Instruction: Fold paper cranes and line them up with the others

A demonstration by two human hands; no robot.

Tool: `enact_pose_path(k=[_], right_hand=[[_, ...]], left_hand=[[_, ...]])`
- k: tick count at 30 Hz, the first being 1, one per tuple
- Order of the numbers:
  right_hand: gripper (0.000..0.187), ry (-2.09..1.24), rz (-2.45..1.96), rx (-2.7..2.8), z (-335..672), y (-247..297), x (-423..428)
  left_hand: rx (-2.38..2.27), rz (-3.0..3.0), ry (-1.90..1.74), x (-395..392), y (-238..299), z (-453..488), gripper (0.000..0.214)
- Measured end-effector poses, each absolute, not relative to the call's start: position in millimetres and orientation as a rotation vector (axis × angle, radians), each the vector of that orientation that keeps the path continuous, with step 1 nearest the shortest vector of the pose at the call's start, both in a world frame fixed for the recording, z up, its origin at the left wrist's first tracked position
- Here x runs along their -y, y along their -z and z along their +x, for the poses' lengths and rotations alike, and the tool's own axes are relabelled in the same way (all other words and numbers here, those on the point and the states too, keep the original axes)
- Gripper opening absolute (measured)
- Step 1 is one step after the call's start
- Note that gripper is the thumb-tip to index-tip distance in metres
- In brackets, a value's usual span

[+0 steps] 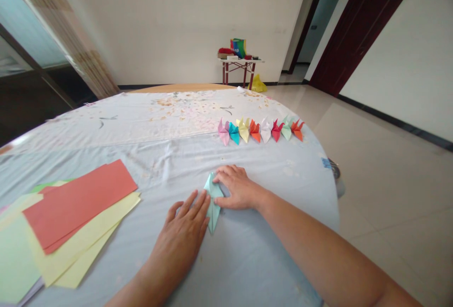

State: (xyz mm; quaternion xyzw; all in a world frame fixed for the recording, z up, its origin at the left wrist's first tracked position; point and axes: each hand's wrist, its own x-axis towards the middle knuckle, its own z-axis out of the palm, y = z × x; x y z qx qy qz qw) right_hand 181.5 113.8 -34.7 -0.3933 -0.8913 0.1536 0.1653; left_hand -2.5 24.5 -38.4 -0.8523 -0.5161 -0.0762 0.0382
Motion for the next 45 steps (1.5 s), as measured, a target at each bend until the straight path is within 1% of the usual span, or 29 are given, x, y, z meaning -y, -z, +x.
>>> enact_pose_path(k=[6,14,22,29,36,45], right_hand=[[0.046,-0.454,-1.123,2.549,183,35,-113],[0.046,-0.468,-1.124,2.553,182,35,-113],[0.048,-0.487,-1.116,2.567,184,33,-114],[0.048,-0.498,-1.126,2.573,183,33,-114],[0.048,-0.481,-1.128,2.58,183,33,-113],[0.047,-0.479,-1.119,2.564,183,35,-113]], left_hand=[[1.495,-2.585,0.211,-25,40,-4,0.04],[1.537,-2.575,0.238,-25,40,-2,0.038],[1.704,-2.418,0.14,-10,28,5,0.04],[1.681,-2.416,0.202,-10,23,8,0.033],[1.688,-2.445,0.17,-10,28,9,0.035],[1.93,-2.559,0.156,-19,17,17,0.045]])
